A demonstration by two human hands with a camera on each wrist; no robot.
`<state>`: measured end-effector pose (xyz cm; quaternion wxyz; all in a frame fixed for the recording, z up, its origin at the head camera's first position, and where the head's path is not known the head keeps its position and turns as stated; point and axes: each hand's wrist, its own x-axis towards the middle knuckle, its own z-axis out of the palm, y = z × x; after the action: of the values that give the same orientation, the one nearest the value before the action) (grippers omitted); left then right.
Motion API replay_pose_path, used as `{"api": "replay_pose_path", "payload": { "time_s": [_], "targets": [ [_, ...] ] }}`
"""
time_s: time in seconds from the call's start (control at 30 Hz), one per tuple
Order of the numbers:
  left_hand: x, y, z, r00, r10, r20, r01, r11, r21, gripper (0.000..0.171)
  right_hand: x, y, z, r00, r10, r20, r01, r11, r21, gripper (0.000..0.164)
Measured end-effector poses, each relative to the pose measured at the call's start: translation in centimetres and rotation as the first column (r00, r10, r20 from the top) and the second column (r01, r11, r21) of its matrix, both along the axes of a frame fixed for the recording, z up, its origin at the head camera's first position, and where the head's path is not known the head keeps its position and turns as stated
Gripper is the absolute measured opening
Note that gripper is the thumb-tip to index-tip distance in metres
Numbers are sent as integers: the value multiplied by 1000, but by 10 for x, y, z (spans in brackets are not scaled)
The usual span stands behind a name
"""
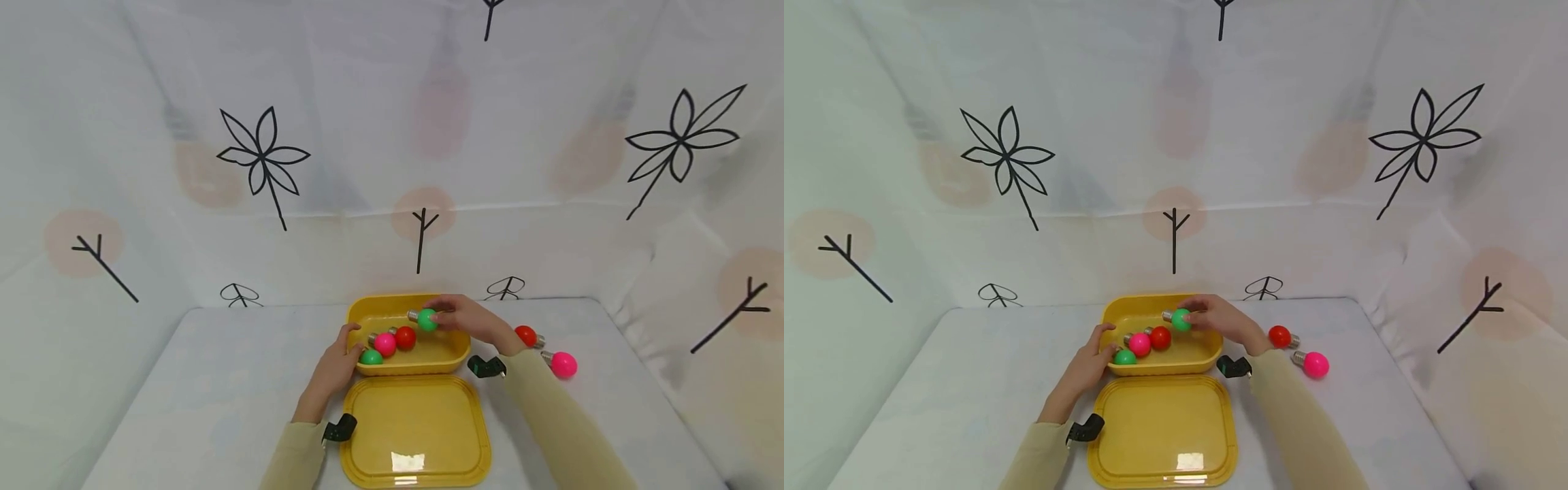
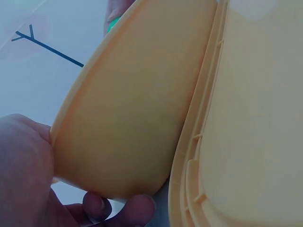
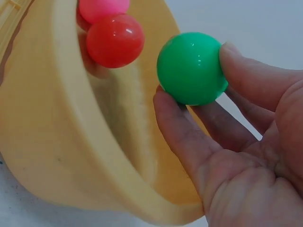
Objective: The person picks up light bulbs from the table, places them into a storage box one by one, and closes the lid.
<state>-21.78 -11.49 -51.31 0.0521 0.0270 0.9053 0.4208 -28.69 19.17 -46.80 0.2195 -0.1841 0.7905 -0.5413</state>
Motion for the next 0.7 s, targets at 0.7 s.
{"api": "replay_pose_path", "payload": {
  "time_s": [0.7],
  "targets": [
    [0,0,2,1000,-2,22,2,1000,12,42,-14,-7,4,997,24,67,-24,1000,-6,35]
  ]
}}
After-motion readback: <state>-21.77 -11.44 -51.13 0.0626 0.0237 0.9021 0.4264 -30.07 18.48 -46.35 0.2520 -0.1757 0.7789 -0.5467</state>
